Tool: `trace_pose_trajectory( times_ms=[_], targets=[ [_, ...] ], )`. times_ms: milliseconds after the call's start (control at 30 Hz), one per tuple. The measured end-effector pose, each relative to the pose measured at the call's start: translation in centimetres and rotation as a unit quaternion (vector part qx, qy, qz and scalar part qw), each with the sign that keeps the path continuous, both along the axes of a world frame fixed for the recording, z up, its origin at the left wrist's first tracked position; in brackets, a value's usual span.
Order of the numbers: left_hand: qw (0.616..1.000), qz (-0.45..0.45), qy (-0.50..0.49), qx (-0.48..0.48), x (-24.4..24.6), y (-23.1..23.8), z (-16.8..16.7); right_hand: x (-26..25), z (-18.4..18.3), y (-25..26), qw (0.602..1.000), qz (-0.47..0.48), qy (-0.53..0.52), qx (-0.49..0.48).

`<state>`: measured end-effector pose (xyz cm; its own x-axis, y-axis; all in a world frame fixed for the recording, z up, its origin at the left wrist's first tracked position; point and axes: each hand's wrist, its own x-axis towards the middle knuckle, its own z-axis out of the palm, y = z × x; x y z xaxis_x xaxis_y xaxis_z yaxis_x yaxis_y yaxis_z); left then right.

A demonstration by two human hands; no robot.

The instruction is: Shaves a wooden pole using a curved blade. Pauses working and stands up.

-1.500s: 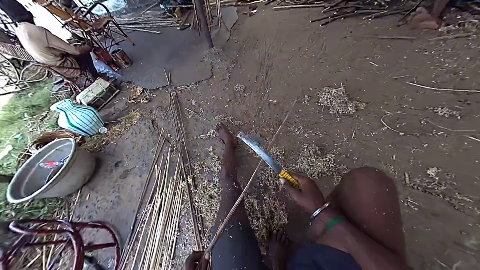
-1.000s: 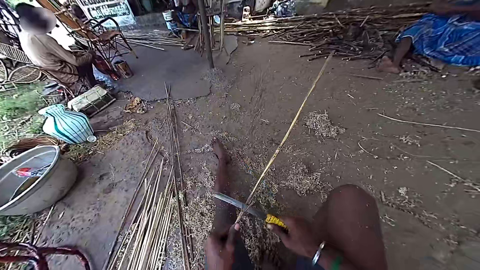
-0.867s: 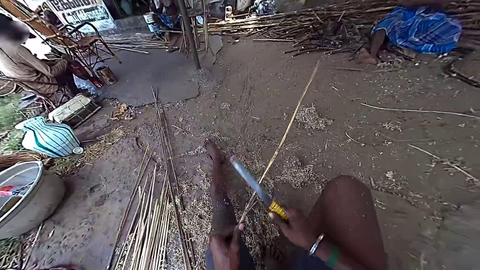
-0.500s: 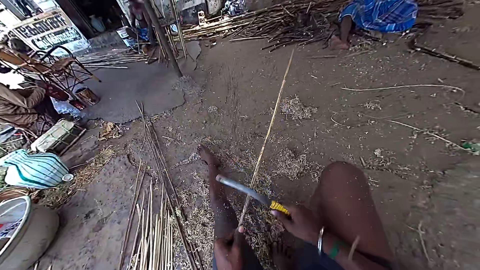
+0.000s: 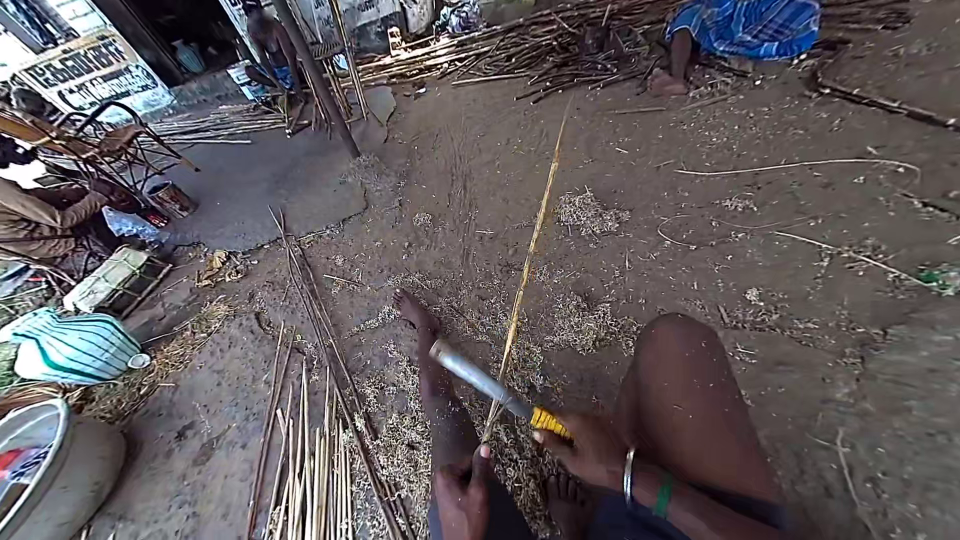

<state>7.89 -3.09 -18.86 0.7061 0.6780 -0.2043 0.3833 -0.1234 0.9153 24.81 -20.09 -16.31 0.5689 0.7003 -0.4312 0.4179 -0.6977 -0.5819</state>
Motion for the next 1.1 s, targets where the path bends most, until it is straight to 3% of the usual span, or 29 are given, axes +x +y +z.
trace_pose_trajectory(
  times_ms=[67, 167, 267, 367, 467, 500, 600, 700, 800, 900, 1000, 1033, 1100],
  targets=[
    [1.000, 0.003, 0.009, 0.010, -0.2, 0.1, 0.1, -0.5, 0.5, 0.2, 0.997, 0.053, -0.005, -0.050],
    [1.000, 0.012, 0.001, 0.018, 0.1, -0.1, -0.1, 0.6, -0.5, 0.0, 0.998, -0.064, 0.000, 0.023],
    [0.999, 0.022, 0.004, 0.031, -0.5, -0.5, -0.2, -0.7, 0.5, 0.2, 0.997, 0.057, -0.005, -0.046],
    [1.000, -0.001, -0.001, 0.016, -0.1, -0.3, 0.1, 0.4, -0.3, -0.1, 0.996, -0.080, -0.017, 0.041],
    [1.000, -0.007, 0.007, 0.016, -0.6, -0.3, -0.1, -1.2, 0.4, -0.2, 0.998, 0.055, -0.027, -0.034],
    [1.000, -0.008, 0.008, 0.015, -0.6, -0.3, -0.1, -1.0, 0.5, -0.3, 0.998, 0.050, -0.027, -0.039],
    [1.000, -0.013, -0.007, 0.006, -0.3, 0.0, -0.2, 0.0, -0.1, -0.1, 0.996, -0.085, -0.004, 0.039],
    [1.000, -0.020, -0.002, 0.007, -1.4, 0.1, -0.8, -1.1, 0.3, -0.1, 0.999, 0.029, 0.004, -0.022],
    [1.000, -0.027, 0.008, 0.002, -1.2, 0.1, -0.6, 0.3, -0.3, -0.1, 0.998, -0.049, 0.001, 0.034],
    [1.000, -0.024, 0.013, -0.002, -1.9, 0.0, -1.0, -1.1, 0.1, 0.3, 0.999, 0.033, 0.001, -0.026],
    [1.000, -0.023, 0.011, 0.005, -1.4, 0.0, -1.0, 0.4, -0.8, 0.2, 0.997, -0.062, -0.008, 0.046],
    [1.000, -0.021, 0.014, 0.009, -1.4, 0.0, -1.0, 0.1, -0.8, 0.4, 0.998, -0.046, 0.006, 0.049],
    [0.999, -0.024, 0.027, 0.009, -1.7, 0.0, -0.9, -1.4, -0.4, 0.6, 0.996, 0.079, 0.007, -0.037]
  ],
)
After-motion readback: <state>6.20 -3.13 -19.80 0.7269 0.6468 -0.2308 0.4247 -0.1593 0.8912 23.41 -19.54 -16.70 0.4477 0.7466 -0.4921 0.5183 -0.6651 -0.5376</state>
